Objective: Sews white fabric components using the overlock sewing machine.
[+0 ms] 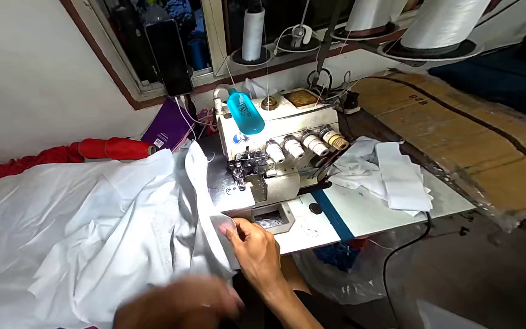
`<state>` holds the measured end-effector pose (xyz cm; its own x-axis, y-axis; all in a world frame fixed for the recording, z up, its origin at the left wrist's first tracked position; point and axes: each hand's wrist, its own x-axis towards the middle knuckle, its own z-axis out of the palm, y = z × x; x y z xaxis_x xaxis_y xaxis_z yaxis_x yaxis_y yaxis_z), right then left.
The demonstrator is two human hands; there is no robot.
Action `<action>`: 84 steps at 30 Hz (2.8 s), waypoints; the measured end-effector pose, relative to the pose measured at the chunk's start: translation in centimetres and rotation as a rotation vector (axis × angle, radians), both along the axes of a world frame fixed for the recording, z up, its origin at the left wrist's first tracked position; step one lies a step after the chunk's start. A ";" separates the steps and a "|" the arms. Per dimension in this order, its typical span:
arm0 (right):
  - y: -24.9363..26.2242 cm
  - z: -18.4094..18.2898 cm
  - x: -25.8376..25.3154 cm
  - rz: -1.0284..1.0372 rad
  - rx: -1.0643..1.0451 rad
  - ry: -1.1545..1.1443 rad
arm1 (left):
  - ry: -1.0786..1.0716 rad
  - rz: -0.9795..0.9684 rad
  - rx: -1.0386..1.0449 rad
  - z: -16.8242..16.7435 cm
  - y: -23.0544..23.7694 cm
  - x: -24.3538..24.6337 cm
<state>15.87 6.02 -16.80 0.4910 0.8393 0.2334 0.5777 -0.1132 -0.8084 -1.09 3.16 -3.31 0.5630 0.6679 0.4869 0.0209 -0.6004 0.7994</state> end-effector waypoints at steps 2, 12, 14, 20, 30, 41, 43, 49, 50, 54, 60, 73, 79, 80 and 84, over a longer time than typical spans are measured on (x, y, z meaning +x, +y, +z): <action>0.0 -0.6 0.5 0.051 0.056 0.075 | 0.301 0.259 0.314 -6.9 4.6 -1.7; 0.0 -0.4 1.8 0.129 0.007 0.445 | 0.643 0.244 0.871 -12.4 7.9 1.7; -0.1 -0.4 2.0 0.139 0.001 0.497 | 0.659 0.222 0.895 -12.8 7.9 1.5; -0.3 -0.1 2.4 0.252 0.124 0.667 | 0.466 0.057 0.587 -7.9 7.4 0.7; -1.2 1.7 1.7 0.311 0.188 0.867 | 0.217 0.297 0.200 -8.5 8.1 2.8; -1.7 2.2 1.4 0.466 0.271 0.647 | 0.268 0.323 0.246 -7.7 8.4 2.2; -1.7 2.1 1.5 0.509 0.341 0.562 | 0.266 0.198 0.250 -7.5 8.8 2.0; -2.4 -0.2 0.3 0.509 0.224 0.707 | 0.242 0.238 0.222 -7.0 8.7 1.8; -2.4 -0.3 0.1 0.484 0.212 0.678 | 0.246 0.259 0.230 -6.4 8.9 2.1; -1.4 1.9 1.0 0.354 0.294 0.649 | 0.332 0.371 0.371 -3.2 10.7 4.8; -1.4 -0.8 2.5 0.061 0.097 0.812 | 0.439 0.422 0.335 -8.3 13.3 9.1; 0.2 0.2 3.0 -0.019 0.162 0.998 | 0.705 0.534 0.355 -8.8 15.1 12.2; -3.0 -1.5 2.6 0.168 0.244 1.101 | 0.437 0.461 0.514 -8.3 11.5 9.3; -3.9 -1.9 2.5 0.240 0.262 1.139 | 0.416 0.447 0.559 -8.3 9.6 8.4; -5.4 -2.8 1.7 0.295 0.239 1.047 | 0.450 0.312 0.502 -10.3 3.4 5.7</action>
<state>17.61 0.62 -19.60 0.3284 0.9445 -0.0081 -0.4238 0.1396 -0.8949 4.58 6.55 -13.58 0.6006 0.5875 0.5423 0.5113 -0.8037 0.3045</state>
